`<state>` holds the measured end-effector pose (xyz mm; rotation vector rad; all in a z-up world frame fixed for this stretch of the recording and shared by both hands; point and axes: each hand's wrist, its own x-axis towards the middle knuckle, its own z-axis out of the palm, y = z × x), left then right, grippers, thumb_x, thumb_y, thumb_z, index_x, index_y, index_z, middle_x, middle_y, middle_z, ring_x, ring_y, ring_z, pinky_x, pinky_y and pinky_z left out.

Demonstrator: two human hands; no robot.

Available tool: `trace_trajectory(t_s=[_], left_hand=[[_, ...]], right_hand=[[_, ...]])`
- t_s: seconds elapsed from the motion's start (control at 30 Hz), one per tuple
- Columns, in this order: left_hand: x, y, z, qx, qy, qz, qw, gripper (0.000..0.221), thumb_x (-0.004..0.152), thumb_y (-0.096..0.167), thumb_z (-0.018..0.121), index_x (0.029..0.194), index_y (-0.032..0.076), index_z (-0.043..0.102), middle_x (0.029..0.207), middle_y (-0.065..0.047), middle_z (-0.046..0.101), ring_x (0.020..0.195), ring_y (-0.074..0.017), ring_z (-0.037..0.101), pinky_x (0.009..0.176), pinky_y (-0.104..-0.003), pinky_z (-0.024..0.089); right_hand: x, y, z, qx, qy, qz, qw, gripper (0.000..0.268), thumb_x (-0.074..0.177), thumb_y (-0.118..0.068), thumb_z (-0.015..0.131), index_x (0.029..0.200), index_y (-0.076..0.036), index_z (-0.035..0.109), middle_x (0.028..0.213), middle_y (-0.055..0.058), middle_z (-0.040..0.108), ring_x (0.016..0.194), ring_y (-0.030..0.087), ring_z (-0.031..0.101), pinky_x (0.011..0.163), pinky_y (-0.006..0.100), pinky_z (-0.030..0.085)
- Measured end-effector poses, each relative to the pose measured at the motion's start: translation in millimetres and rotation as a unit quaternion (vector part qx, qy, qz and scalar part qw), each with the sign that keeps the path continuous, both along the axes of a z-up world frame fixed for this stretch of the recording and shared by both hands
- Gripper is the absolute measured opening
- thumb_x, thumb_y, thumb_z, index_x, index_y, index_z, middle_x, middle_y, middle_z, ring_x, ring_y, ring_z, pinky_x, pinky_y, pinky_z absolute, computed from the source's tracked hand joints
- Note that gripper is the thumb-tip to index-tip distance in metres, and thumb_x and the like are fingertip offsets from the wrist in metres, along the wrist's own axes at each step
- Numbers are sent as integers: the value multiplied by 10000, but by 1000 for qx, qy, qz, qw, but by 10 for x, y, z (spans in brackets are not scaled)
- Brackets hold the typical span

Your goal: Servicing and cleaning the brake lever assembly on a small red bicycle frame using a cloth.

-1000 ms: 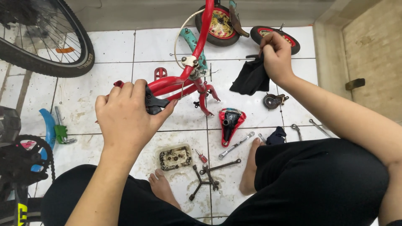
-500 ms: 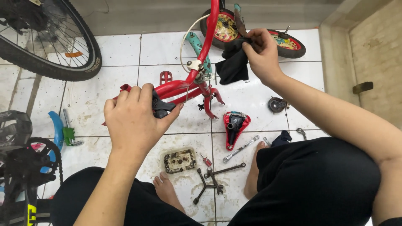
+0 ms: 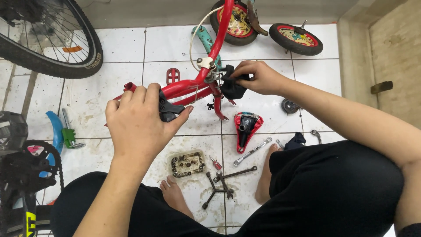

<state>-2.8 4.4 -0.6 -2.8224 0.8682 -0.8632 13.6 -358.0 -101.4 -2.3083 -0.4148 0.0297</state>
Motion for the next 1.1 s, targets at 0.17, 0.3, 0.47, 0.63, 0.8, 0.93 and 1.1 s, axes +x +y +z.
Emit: trace_trajectory(t_s=[0.17, 0.3, 0.47, 0.63, 0.8, 0.93, 1.1], left_hand=[[-4, 13, -9, -2, -2, -4, 1000, 716, 913, 897, 564, 987, 189, 638, 831, 44, 635, 779, -184, 622, 728, -350, 432], [5, 15, -12, -1, -1, -3, 1000, 710, 908, 898, 585, 983, 194, 638, 840, 48, 639, 778, -179, 624, 726, -349, 437], [7, 18, -20, 14, -23, -5, 1000, 713, 958, 902, 539, 1027, 202, 655, 833, 55, 619, 761, -169, 601, 702, -340, 409], [-1, -10, 4, 18, -17, 5, 1000, 720, 957, 909, 521, 1025, 206, 660, 829, 56, 626, 740, -160, 597, 689, -332, 412], [4, -23, 8, 7, -25, -4, 1000, 702, 964, 885, 542, 1037, 200, 675, 829, 50, 638, 741, -171, 615, 697, -342, 420], [13, -17, 11, -4, -20, -9, 1000, 674, 943, 867, 563, 1015, 204, 661, 840, 50, 636, 774, -176, 615, 707, -348, 414], [-11, 12, 17, 21, -3, 1, 1000, 691, 951, 885, 560, 1061, 213, 678, 853, 61, 645, 766, -168, 628, 694, -345, 417]], right_hand=[[-4, -98, 3, 42, -48, -153, 986, 164, 851, -87, 635, 961, -80, 755, 928, 41, 697, 885, 160, 617, 803, 317, 497], [83, -422, 28, 118, -228, -283, 924, 104, 909, -21, 496, 824, -60, 542, 775, -5, 511, 776, 125, 464, 715, 305, 400], [21, -359, 140, 128, -233, -281, 922, 120, 921, -17, 443, 955, -61, 549, 890, 30, 571, 854, 164, 514, 786, 320, 433], [-86, -68, 281, 119, -201, -187, 954, 245, 946, 40, 520, 1157, -69, 579, 1109, 69, 626, 1004, 190, 577, 921, 302, 451], [-108, 19, 56, 9, -66, -7, 998, 257, 969, -42, 626, 1168, -130, 764, 1220, 149, 643, 1129, 310, 641, 1048, 435, 473], [-62, -60, -213, -29, -24, 44, 998, 293, 940, -46, 643, 1199, -111, 764, 1169, 152, 694, 1047, 314, 676, 953, 415, 528], [-79, -81, -252, -55, 21, 49, 997, 306, 900, -36, 618, 1142, -123, 783, 1139, 100, 736, 1031, 270, 693, 954, 387, 527]])
